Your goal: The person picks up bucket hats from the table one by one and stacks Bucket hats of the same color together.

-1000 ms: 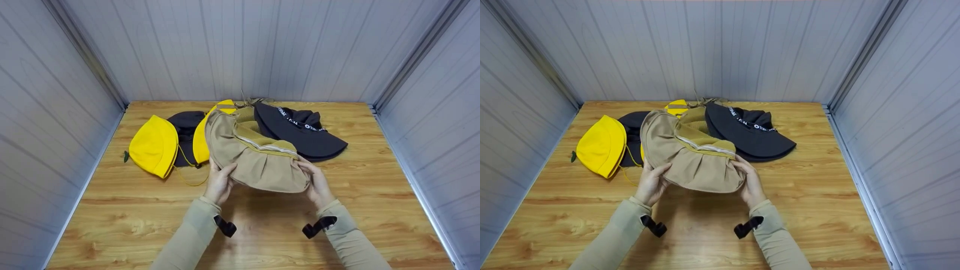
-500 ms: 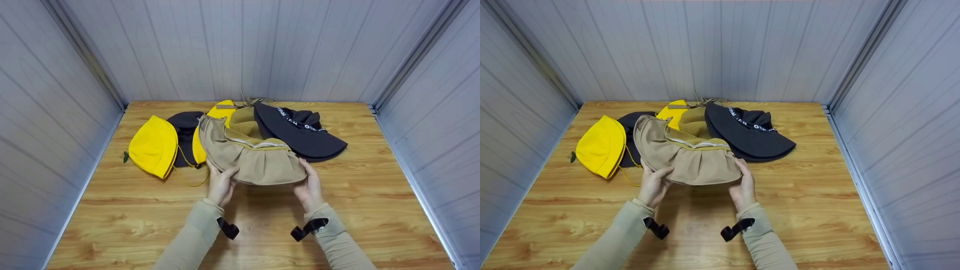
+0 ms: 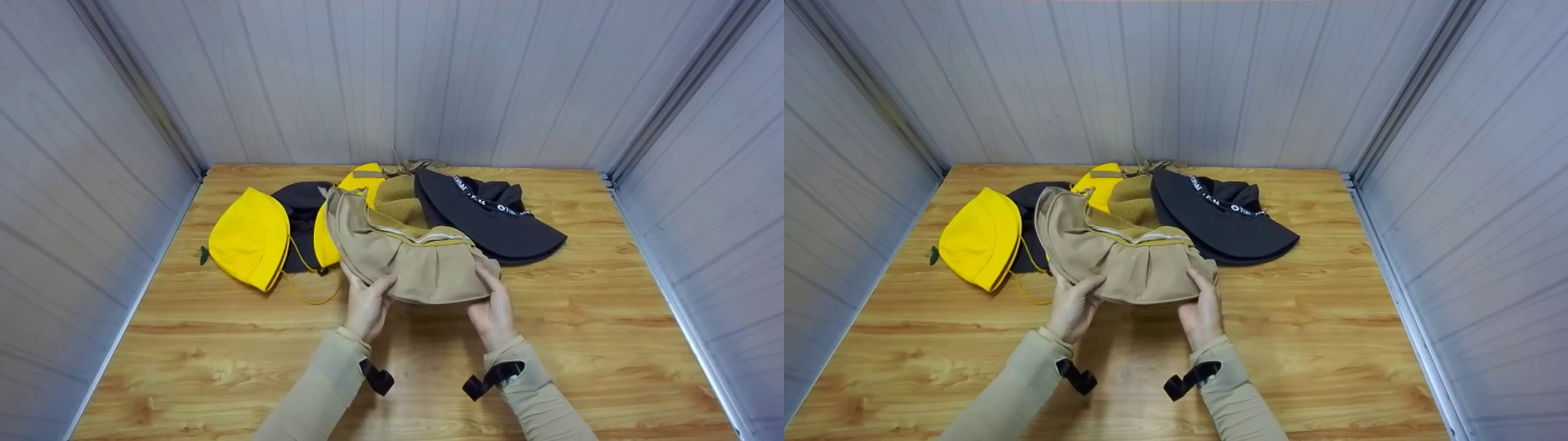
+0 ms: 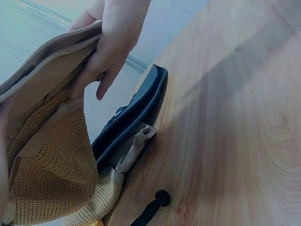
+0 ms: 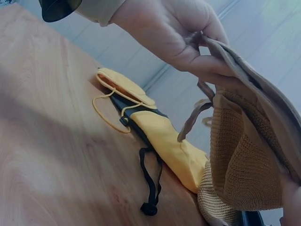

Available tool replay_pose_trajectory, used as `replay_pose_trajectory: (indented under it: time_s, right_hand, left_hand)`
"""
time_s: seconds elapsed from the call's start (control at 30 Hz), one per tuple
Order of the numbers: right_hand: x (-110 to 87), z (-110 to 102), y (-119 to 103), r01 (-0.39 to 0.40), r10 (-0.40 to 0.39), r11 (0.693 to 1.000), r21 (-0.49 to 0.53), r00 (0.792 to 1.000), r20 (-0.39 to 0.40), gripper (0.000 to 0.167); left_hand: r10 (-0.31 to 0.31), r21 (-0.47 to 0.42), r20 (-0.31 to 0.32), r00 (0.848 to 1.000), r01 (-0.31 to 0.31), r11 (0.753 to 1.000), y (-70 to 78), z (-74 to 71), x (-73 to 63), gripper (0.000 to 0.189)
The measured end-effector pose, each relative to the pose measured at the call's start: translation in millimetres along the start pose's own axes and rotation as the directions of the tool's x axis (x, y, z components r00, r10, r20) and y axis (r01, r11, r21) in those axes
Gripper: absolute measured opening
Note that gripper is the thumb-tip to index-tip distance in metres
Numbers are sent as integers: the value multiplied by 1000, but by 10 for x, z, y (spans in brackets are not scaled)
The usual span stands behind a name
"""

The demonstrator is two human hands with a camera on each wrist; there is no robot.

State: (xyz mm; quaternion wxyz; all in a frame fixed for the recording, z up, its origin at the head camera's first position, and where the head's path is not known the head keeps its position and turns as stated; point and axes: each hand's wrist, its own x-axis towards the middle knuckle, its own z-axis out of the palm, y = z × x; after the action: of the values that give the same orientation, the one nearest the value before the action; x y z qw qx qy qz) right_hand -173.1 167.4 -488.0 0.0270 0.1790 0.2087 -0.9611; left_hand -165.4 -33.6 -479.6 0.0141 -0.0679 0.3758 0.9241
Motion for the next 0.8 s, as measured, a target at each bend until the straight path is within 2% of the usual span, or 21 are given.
replay_pose_trajectory:
  time_s: [0.27, 0.4, 0.5, 0.6, 0.7, 0.8]
  right_hand:
    - [15, -34, 32, 29, -26, 997, -75, 999, 36, 44]
    - [13, -41, 17, 50, -45, 994, -100, 998, 48, 62]
    - [7, -34, -12, 65, -58, 992, -113, 997, 58, 78]
    - [10, -26, -52, 81, -67, 988, -133, 992, 103, 91]
    - [20, -24, -94, 97, -76, 984, -151, 987, 143, 96]
    - [29, -30, -129, 110, -82, 975, -192, 986, 146, 96]
  left_hand:
    - [-4, 14, -2, 1000, 4, 1000, 17, -10, -1, 108]
    - [-8, 19, 11, 1000, 8, 1000, 45, -10, 4, 92]
    - [-9, -11, 26, 1000, 10, 1000, 67, -31, 21, 80]
    - [-17, -46, 41, 999, 18, 999, 90, -63, 35, 68]
    - [-37, -53, 43, 998, 40, 998, 115, -104, 43, 54]
    - [-65, -39, 36, 997, 67, 997, 134, -147, 47, 43]
